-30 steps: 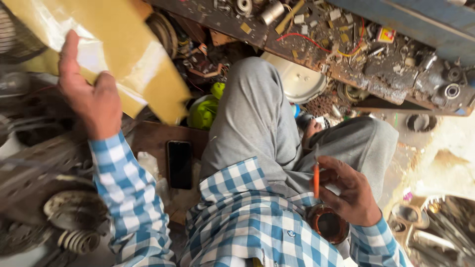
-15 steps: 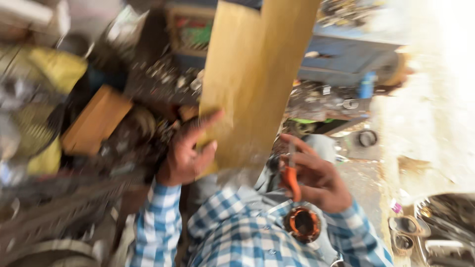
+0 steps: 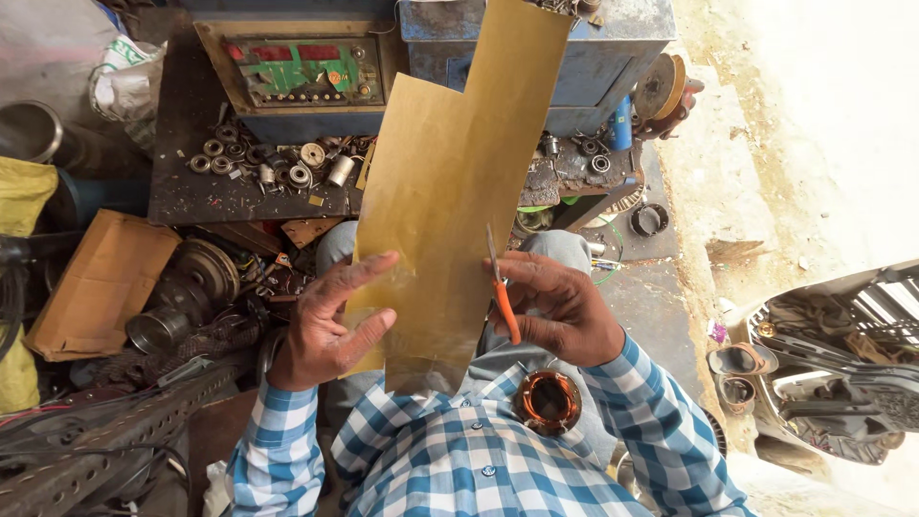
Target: The person sits on the floor and uses scissors to cut small strips of cardboard. They then insert these strips into the slots of a copper-wound electrical component, likely a motor stator, to insulate the windings.
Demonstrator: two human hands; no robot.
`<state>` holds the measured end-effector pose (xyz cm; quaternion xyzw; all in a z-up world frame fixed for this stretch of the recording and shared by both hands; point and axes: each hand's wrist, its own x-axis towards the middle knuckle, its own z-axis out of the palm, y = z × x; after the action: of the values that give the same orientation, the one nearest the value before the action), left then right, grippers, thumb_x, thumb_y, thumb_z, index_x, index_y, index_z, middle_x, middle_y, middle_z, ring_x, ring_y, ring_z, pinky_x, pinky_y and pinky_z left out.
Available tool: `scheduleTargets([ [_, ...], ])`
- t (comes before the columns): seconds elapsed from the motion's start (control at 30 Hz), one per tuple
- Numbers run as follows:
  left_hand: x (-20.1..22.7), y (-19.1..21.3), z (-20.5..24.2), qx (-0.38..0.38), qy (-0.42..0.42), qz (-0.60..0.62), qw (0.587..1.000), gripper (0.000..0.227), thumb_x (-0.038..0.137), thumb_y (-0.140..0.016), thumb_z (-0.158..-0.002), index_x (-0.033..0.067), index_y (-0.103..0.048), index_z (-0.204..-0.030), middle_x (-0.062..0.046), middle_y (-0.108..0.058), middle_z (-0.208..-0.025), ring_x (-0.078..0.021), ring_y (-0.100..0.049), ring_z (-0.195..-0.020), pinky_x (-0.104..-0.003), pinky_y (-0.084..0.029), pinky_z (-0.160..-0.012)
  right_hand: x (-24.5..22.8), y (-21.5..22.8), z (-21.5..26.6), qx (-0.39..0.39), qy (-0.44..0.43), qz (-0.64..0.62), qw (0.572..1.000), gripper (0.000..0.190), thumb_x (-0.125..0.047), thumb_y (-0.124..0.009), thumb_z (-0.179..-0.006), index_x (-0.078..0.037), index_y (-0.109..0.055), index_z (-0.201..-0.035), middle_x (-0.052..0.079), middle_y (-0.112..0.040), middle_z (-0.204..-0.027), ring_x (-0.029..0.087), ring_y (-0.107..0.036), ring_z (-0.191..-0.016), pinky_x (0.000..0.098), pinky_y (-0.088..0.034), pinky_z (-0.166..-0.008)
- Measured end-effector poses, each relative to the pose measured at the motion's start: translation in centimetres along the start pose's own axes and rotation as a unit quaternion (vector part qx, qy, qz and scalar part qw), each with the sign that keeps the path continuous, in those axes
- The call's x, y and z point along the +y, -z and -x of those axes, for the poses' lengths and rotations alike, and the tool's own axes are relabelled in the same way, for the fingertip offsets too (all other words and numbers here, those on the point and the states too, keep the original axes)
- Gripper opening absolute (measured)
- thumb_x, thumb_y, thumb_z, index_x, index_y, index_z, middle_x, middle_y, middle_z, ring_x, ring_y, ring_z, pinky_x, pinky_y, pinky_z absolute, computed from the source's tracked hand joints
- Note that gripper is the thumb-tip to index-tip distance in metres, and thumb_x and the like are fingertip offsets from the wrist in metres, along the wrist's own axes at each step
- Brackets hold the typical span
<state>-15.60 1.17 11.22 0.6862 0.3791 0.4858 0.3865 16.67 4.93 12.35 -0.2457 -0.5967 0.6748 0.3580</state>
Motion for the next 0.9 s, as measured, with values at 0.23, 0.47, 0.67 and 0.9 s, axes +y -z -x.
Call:
scheduleTargets([
  [0.23,6.1,3.1,-4.9,0.115,-0.106,-0.115,0.981,0.065,0.028,-0.075,-0.095,0.0095,-0.044,-0.150,-0.013,-0.042,-0.155,-0.0224,-0.059,-0.126,-0.035,-0.058,-0.098,-1.9,-1.6,0.0,-0.011,0.026,0.213,0.977,0.057,0.010,-0.069,-0.087,-0.004,-0.061,-0.142,0.015,-0.060,-0.141,0.017,-0.075,-0.106,0.0277,-0.058,-0.089],
  [0.47,13.2,7.1,-17.5,-0.038,-0.343,-0.381,0.858,0.045,0.011,-0.066,-0.110,-0.0001,-0.049,-0.151,-0.020,-0.063,-0.138,-0.0320,-0.064,-0.124,-0.041,-0.056,-0.107,-4.2,-4.7,-1.7,-0.097,0.091,0.338,0.932,0.069,0.012,-0.068,-0.075,-0.009,-0.063,-0.140,0.016,-0.061,-0.143,0.025,-0.073,-0.113,0.0319,-0.061,-0.082],
  [0.67,15.8,8.2,-23.5,-0.194,-0.298,-0.438,0.826,0.017,0.013,-0.071,-0.100,0.0066,-0.073,-0.115,-0.014,-0.078,-0.104,-0.0249,-0.074,-0.079,-0.038,-0.060,-0.070,-5.4,-5.5,-1.8,-0.046,0.031,0.330,0.942,0.067,0.013,-0.071,-0.076,-0.012,-0.064,-0.138,0.018,-0.057,-0.146,0.022,-0.074,-0.105,0.0298,-0.064,-0.070],
  [0.9,11.9,9.4,-18.5,-0.030,-0.303,-0.313,0.900,0.015,0.011,-0.072,-0.103,0.0048,-0.072,-0.116,-0.012,-0.076,-0.102,-0.0208,-0.071,-0.079,-0.034,-0.059,-0.069,-7.4,-3.8,1.4,0.131,0.164,0.406,0.889,0.050,0.010,-0.075,-0.081,0.000,-0.064,-0.129,0.015,-0.069,-0.126,0.018,-0.077,-0.098,0.0306,-0.063,-0.081],
])
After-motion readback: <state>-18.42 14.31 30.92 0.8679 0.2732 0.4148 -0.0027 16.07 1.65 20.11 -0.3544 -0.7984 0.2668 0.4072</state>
